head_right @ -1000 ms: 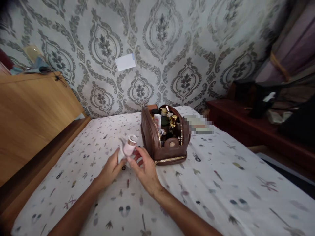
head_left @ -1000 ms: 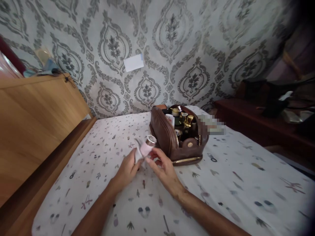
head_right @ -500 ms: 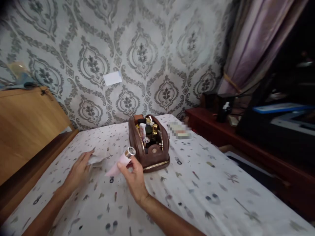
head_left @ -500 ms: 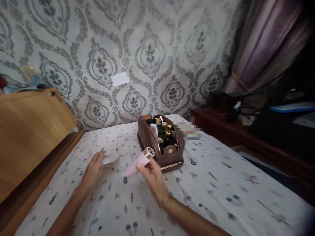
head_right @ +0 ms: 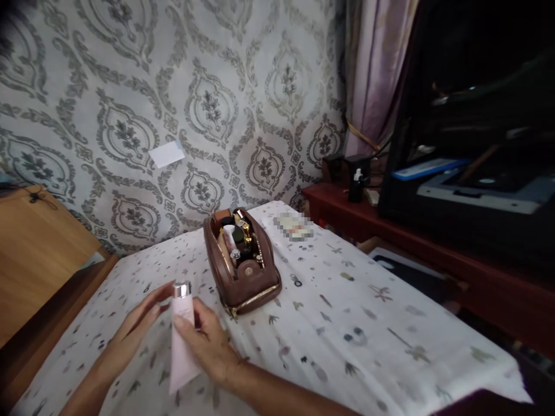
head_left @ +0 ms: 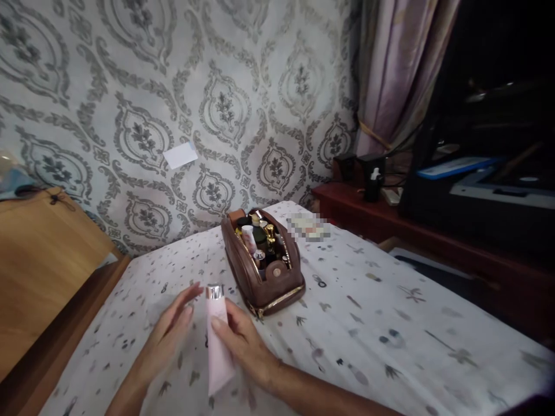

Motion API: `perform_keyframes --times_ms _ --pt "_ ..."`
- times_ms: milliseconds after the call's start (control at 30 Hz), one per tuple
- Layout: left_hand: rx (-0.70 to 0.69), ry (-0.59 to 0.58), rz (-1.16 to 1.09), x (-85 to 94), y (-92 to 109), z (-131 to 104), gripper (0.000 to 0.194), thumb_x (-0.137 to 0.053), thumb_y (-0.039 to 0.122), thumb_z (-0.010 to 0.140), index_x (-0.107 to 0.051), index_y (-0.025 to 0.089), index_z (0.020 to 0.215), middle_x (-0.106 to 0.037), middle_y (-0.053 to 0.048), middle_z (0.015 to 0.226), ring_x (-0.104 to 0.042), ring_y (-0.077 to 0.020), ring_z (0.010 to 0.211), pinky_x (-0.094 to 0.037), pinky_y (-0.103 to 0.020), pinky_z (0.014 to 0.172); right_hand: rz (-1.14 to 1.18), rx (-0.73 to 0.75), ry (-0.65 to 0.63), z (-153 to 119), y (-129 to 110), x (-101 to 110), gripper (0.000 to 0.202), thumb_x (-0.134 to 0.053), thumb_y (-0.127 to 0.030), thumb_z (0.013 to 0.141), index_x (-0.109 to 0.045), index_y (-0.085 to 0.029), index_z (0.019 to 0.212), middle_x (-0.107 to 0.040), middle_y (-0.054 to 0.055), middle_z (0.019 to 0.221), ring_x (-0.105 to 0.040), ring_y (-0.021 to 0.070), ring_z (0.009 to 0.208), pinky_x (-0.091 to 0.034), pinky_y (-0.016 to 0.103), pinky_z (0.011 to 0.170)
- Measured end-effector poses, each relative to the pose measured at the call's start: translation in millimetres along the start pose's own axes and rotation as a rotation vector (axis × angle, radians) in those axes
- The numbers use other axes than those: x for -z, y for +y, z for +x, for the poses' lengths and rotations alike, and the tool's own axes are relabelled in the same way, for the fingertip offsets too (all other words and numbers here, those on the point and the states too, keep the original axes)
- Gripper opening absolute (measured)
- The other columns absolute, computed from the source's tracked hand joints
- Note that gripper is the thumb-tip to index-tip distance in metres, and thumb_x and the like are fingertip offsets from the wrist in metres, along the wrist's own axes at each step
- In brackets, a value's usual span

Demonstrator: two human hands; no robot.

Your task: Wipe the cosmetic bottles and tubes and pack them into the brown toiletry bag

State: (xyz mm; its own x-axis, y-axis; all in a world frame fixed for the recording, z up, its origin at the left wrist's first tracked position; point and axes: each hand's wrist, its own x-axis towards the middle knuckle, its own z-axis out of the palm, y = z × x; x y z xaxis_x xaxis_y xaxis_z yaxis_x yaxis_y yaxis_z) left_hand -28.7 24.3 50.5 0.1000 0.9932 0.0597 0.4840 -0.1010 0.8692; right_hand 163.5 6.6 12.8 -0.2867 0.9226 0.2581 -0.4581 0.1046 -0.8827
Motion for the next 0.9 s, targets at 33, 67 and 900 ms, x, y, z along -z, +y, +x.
perform_keyframes --times_ms 33,67,900 --pt "0.013 -0.038 -0.147 -11.5 12.1 -2.3 0.059 -0.061 0.059 0.087 -0.060 0.029 0.138 -0.060 -0.008 0.146 -0.050 -0.0299 0.139 -0.037 -0.044 0.118 0.006 -0.022 -0.010 -0.8 -1.3 -1.8 0.057 -0.063 -0.076 0.079 -0.059 -0.020 0.089 -0.048 -0.003 0.074 -0.043 0.0129 0.069 -0.036 0.025 0.062" --pt "0.033 -0.034 -0.282 -21.4 21.6 -3.6 0.061 -0.065 0.060 0.085 -0.061 0.027 0.136 -0.064 -0.011 0.141 -0.055 -0.0305 0.134 -0.041 -0.042 0.115 0.018 -0.051 -0.008 -1.4 -2.3 -3.7 0.060 -0.062 -0.078 0.078 -0.060 -0.020 0.088 -0.049 -0.003 0.072 -0.042 0.0125 0.066 -0.034 0.024 0.059" --pt "-0.336 0.090 -0.308 -76.3 93.6 58.9 0.034 -0.057 0.053 0.095 -0.068 0.024 0.106 -0.065 -0.003 0.094 -0.061 -0.0156 0.085 -0.052 -0.025 0.076 -0.270 0.354 0.417 -45.4 -89.4 89.8 0.028 -0.066 -0.038 0.094 -0.074 -0.026 0.118 -0.077 0.003 0.081 -0.072 0.0162 0.065 -0.062 0.027 0.062"
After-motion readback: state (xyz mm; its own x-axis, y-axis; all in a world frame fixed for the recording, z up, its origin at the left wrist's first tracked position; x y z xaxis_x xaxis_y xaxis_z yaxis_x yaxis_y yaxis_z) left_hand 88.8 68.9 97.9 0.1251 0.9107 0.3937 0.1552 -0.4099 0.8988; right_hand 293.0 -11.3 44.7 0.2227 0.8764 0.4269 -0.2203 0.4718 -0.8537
